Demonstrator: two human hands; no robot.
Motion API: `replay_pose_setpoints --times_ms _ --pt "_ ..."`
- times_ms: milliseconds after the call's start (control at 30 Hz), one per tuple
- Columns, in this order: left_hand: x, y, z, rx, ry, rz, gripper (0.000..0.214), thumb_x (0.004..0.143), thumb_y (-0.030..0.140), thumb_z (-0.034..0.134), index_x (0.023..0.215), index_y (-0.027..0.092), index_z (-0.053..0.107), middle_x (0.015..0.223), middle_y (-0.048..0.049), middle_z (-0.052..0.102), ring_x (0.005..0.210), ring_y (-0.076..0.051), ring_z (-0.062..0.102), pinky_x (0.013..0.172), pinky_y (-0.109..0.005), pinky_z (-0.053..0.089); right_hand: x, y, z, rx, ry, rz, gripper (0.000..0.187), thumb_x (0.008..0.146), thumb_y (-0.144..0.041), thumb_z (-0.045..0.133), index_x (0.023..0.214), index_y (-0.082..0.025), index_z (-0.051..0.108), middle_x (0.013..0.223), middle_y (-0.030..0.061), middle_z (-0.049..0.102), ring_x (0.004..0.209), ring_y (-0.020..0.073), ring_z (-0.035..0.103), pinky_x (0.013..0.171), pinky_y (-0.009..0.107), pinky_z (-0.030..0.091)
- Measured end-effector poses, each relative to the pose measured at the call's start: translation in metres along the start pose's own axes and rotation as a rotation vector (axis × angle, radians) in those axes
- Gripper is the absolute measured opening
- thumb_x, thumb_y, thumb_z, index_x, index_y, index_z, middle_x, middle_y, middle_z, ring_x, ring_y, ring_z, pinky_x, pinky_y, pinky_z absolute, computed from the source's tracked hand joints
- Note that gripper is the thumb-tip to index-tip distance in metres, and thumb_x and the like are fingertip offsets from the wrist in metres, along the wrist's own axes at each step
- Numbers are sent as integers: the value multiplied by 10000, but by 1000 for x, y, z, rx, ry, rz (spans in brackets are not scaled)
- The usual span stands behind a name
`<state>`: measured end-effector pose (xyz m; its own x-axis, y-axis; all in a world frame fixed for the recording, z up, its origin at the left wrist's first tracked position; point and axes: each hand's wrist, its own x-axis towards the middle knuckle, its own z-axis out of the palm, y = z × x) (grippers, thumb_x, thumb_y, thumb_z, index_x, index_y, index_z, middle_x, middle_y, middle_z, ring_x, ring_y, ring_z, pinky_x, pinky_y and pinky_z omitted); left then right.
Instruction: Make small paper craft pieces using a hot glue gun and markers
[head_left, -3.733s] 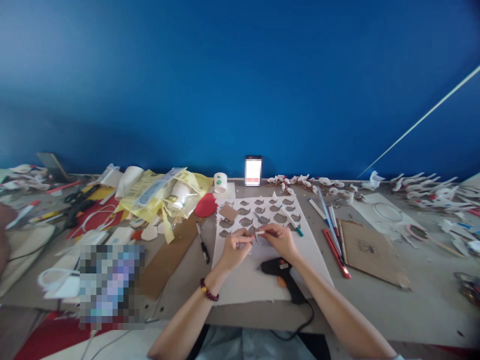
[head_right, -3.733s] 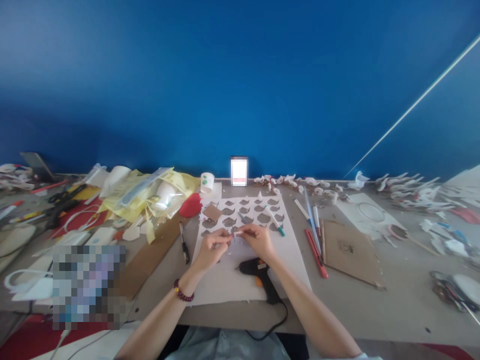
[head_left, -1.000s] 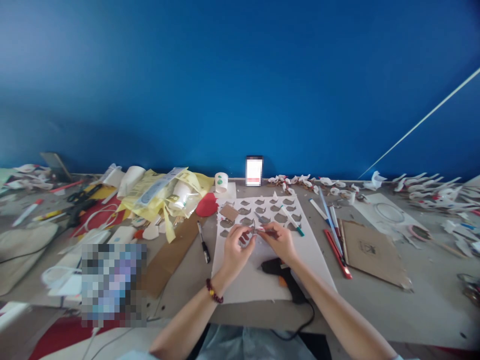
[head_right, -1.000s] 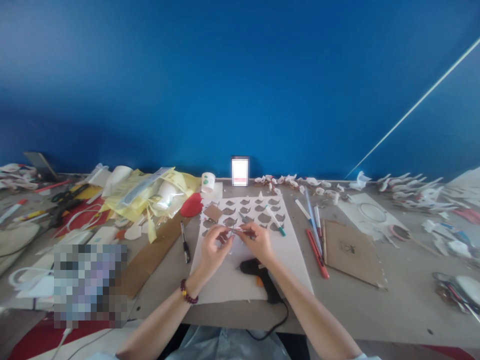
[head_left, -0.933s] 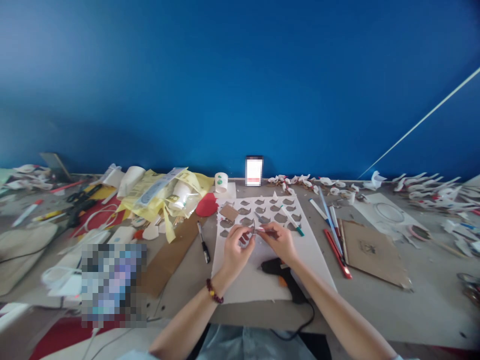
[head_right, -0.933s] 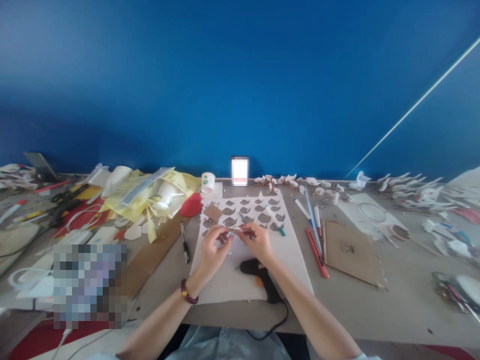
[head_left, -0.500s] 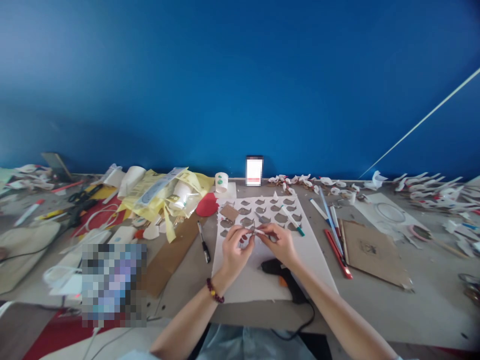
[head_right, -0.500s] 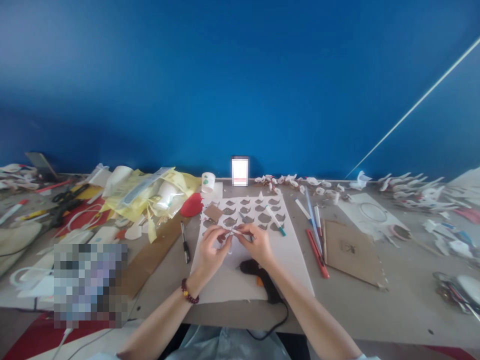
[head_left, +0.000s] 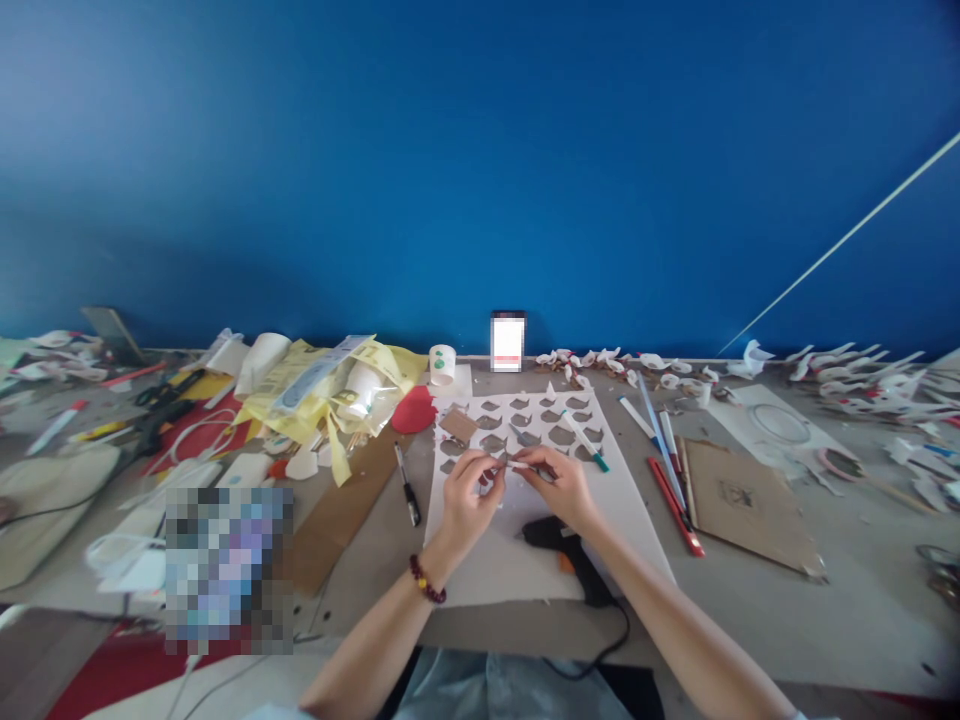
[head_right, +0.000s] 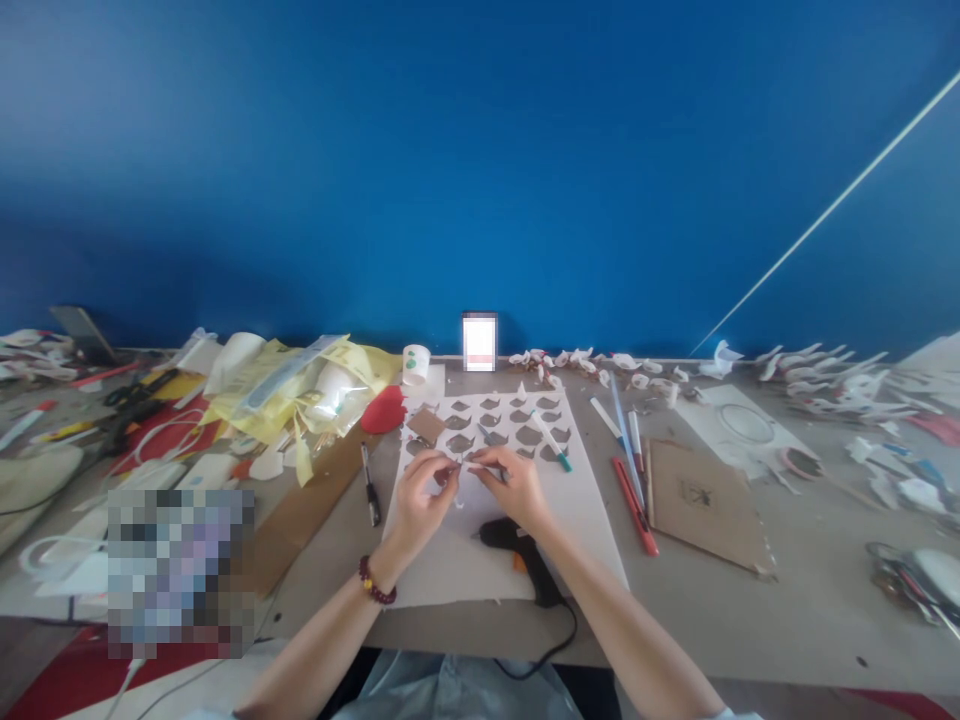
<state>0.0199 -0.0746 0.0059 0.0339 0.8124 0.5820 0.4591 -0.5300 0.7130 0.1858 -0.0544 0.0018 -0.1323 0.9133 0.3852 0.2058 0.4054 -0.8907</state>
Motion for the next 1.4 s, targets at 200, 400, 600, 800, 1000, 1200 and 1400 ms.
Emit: replay_pose_setpoints --times_ms 200,400,600,800,1000,1200,1400 --pt "4 2 -1 -15 -18 9 59 812 155 530 823 182 582 806 -23 566 641 -95 538 606 -229 466 1 5 0 33 20 10 156 773 -352 648 778 -196 657 826 67 712 769 193 682 724 312 559" --pt "7 7 -3 -8 -18 -23 52 803 158 530 789 182 574 796 -20 564 631 -92 526 596 -230 466 1 3 1 42 19 40 175 767 -376 652 764 -201 660 821 64 713 763 191 681 723 311 565" --pt "8 2 -3 -67 -105 -25 72 829 173 496 806 183 564 788 -27 554 647 -101 531 605 -236 471 2 8 -3 50 -8 51 139 762 -339 653 795 -206 672 830 62 718 771 198 683 728 320 557" --pt "10 0 -4 -90 -192 -30 80 837 182 492 806 179 566 797 -26 554 626 -92 514 591 -225 465 6 10 -10 0 -47 36 92 753 -279 637 788 -220 697 786 36 718 724 185 677 695 307 543" --pt "9 0 -2 -87 -207 -31 79 829 155 497 802 181 566 804 -26 562 636 -94 519 598 -217 463 5 15 -11 -10 -60 64 99 753 -247 624 804 -226 707 785 31 722 730 190 679 709 315 541" --pt "5 -3 1 -90 -197 -29 99 847 182 476 827 185 574 815 -39 565 675 -112 534 611 -231 469 4 15 -8 23 -35 93 93 731 -248 642 790 -220 708 764 29 726 713 193 684 696 313 550" --pt "7 -4 1 -99 -190 -44 95 852 184 486 835 190 579 824 -34 574 703 -114 543 623 -228 465 8 11 -9 60 -15 117 96 709 -239 633 766 -218 706 770 30 729 710 193 687 705 322 560"
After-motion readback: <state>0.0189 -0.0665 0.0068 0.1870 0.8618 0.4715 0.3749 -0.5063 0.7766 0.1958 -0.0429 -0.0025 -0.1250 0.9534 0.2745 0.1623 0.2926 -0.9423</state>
